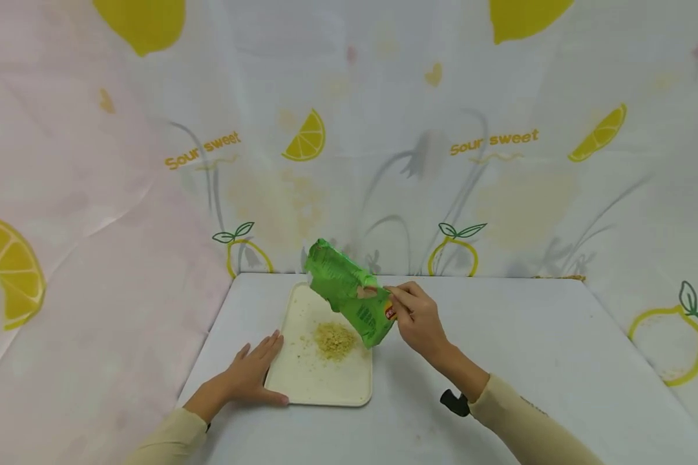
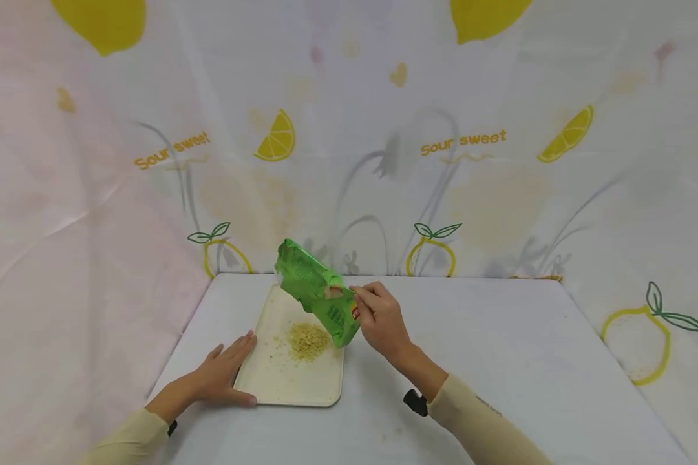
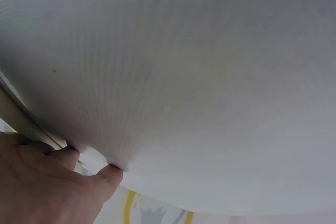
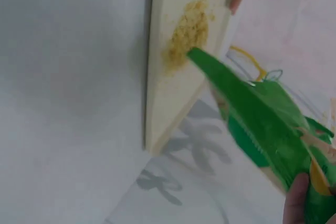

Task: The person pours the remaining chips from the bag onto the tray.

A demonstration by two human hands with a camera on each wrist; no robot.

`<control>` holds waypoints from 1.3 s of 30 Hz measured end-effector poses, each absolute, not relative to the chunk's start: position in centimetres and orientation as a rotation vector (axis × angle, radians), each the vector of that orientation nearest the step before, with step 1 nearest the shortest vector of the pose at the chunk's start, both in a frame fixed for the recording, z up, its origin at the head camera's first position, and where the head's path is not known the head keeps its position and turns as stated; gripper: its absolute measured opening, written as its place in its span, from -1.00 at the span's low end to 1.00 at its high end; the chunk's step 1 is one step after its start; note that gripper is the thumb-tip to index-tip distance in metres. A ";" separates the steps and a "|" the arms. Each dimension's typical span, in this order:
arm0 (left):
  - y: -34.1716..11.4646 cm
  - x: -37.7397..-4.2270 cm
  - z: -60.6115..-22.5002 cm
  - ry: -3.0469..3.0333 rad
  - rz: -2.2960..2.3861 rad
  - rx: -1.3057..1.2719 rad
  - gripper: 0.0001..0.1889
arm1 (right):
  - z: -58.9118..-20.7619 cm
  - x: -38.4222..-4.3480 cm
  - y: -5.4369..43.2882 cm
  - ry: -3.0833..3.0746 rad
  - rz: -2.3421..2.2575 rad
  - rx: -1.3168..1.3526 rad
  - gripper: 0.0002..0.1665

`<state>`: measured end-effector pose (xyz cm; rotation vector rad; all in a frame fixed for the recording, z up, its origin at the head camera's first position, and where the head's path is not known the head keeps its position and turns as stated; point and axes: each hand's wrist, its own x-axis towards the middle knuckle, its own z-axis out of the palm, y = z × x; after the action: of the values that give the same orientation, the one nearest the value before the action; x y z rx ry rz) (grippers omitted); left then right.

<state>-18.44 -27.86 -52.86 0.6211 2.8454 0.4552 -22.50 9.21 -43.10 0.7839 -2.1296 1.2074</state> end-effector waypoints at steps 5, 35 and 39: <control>-27.7 -18.6 -52.6 2.843 0.431 0.626 0.41 | -43.9 -22.3 9.0 -2.309 1.213 0.764 -0.73; -28.0 -19.0 -52.7 2.854 0.407 0.633 0.41 | -42.6 -23.1 8.8 -2.158 1.077 0.912 -0.78; -27.9 -18.8 -52.9 2.847 0.428 0.639 0.40 | -43.3 -23.0 8.8 -2.255 1.058 0.906 -0.79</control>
<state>-18.82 -27.87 -52.85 0.6395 2.8472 0.4276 -22.97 8.78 -43.26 0.9057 -2.2545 1.0584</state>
